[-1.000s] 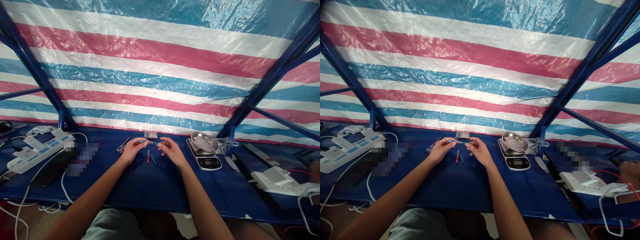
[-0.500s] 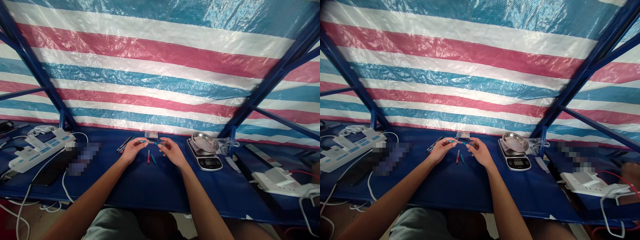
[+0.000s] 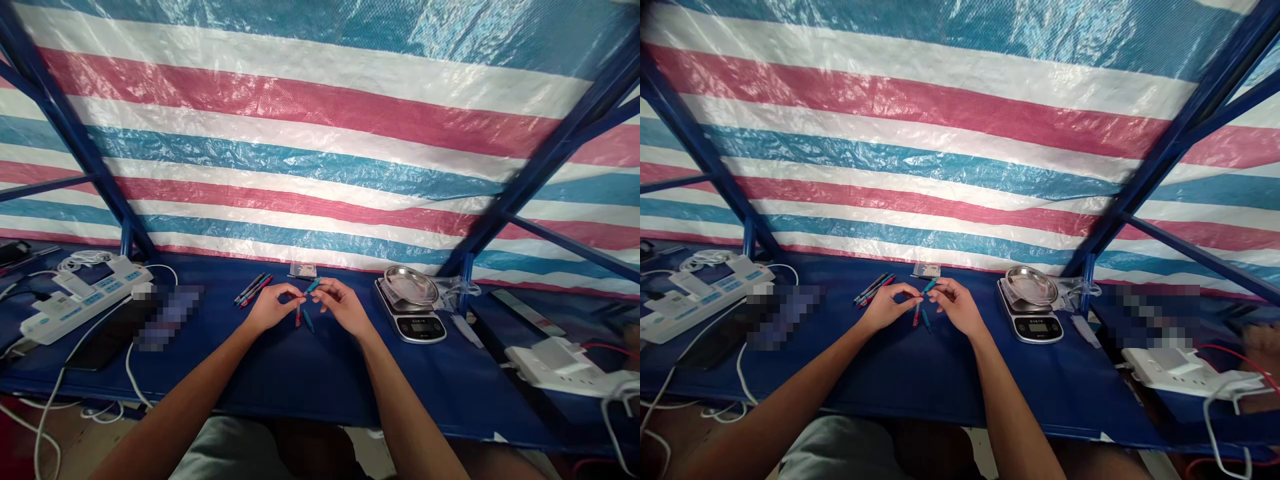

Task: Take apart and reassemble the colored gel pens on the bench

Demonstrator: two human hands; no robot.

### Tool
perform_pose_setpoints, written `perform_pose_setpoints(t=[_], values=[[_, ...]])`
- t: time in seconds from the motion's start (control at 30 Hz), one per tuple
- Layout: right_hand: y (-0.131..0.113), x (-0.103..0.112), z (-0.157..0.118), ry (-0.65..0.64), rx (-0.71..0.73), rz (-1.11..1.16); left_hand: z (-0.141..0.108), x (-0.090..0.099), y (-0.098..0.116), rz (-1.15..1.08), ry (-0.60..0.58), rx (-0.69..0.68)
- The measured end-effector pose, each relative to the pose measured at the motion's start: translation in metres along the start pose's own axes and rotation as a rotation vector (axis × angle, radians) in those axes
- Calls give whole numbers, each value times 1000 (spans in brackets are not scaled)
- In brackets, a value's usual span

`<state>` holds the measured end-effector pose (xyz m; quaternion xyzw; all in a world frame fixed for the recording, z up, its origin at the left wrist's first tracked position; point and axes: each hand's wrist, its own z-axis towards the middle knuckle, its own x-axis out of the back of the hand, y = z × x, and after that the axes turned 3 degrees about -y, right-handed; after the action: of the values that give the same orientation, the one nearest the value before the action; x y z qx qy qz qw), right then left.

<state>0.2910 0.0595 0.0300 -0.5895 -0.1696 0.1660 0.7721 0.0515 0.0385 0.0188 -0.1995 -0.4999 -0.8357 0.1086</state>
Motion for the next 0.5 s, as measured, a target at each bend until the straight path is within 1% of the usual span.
perform_pose_setpoints(t=[0.07, 0.13, 0.2, 0.27, 0.3, 0.33, 0.4, 0.47, 0.5], values=[[3, 0, 1, 13, -13, 10, 1, 7, -4, 23, 71, 28], [6, 1, 1, 36, -30, -6, 2, 22, -12, 51, 178, 82], [8, 4, 2, 58, -51, -27, -1, 42, -22, 115, 295, 170], [9, 5, 2, 73, -69, -45, -6, 64, -32, 262, 383, 260], [9, 6, 2, 79, -77, -54, -10, 74, -36, 343, 408, 305], [10, 6, 2, 82, -85, -60, -14, 83, -40, 422, 418, 350], [10, 5, 2, 77, -100, -72, -21, 96, -47, 536, 378, 431], [10, 4, 1, 54, -106, -88, -27, 101, -50, 592, 311, 487], [10, 4, 1, 40, -105, -97, -30, 101, -51, 604, 285, 486]])
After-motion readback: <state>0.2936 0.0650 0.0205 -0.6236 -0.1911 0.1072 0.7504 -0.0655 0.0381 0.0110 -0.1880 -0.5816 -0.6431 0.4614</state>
